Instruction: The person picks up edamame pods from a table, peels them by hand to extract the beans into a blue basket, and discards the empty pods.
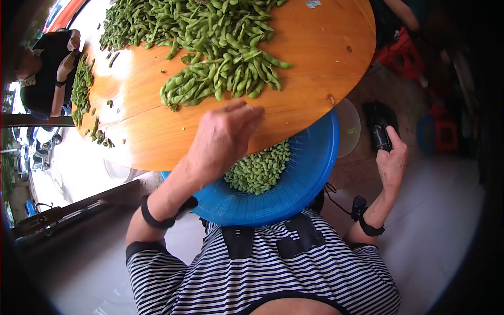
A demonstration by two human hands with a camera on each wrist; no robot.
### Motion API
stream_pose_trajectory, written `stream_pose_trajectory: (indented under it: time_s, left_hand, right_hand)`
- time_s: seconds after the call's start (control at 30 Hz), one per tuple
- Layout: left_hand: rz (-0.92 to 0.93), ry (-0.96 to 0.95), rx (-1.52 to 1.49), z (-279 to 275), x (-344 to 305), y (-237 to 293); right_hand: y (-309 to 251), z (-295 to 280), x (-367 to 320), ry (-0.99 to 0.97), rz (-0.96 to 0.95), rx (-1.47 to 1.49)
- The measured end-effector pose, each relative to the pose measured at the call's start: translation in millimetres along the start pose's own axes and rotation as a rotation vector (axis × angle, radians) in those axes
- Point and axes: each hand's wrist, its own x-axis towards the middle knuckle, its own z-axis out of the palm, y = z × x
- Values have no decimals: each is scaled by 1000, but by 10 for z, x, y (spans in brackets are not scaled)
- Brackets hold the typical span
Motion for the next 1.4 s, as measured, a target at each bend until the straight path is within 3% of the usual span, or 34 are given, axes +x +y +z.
stream_pose_trajectory:
  time_s: [0.07, 0.17, 0.2, 0.23, 0.3, 0.37, 0.47, 0.57, 0.63, 0.67, 0.7, 0.73, 0.77, 0.83, 0.97, 1.03, 1.13, 1.37, 1.4]
  left_hand:
    - [81, 131, 234, 17, 238, -124]
    - [199, 38, 508, 131, 381, -355]
    - [59, 27, 512, 125, 388, -215]
    - [66, 25, 513, 124, 377, -183]
    - [41, 59, 448, 123, 346, -145]
    - [23, 89, 373, 143, 252, -131]
    - [-1, 127, 296, 121, 93, -112]
    - [-139, 75, 213, 82, -41, -92]
    - [-283, 72, -176, 43, -114, -33]
    - [-282, 71, -181, 55, -156, -22]
    - [-353, 113, -500, 77, -193, -8]
    - [-422, 154, -820, 95, -216, -2]
    - [-421, 155, -825, 111, -226, -9]
    - [-481, 122, -975, 137, -240, -23]
    - [-455, 136, -1006, 191, -236, 1]
    - [-337, 194, -690, 224, -236, -14]
    - [-276, 217, -573, 253, -248, -18]
    - [-323, 264, -715, 312, -240, 63]
    - [-414, 204, -844, 287, -233, 86]
  right_hand:
    - [25, 28, 28, 141, -183, 15]
    - [-108, 102, 41, 52, -239, 174]
    - [-155, 152, 34, -7, -237, 264]
    - [-357, 173, -12, -97, -34, 410]
    - [-510, 330, -55, -222, 1, 637]
    - [-671, 405, -56, -423, -9, 647]
    - [-818, 637, -78, -557, -93, 785]
    - [-970, 780, -88, -635, -30, 747]
    - [-1063, 799, -95, -674, 17, 800]
    - [-1092, 803, -99, -713, 66, 856]
    - [-1101, 815, -101, -712, 67, 850]
    - [-1103, 831, -105, -785, 143, 1042]
    - [-1108, 844, -109, -856, 220, 1235]
    - [-1140, 862, -118, -855, 239, 1282]
    - [-1147, 851, -111, -879, 267, 1349]
    - [-1133, 835, -103, -891, 270, 1349]
    - [-1128, 850, -111, -894, 275, 1346]
    - [-1083, 877, -132, -838, 339, 1430]
    - [-1049, 886, -130, -835, 343, 1432]
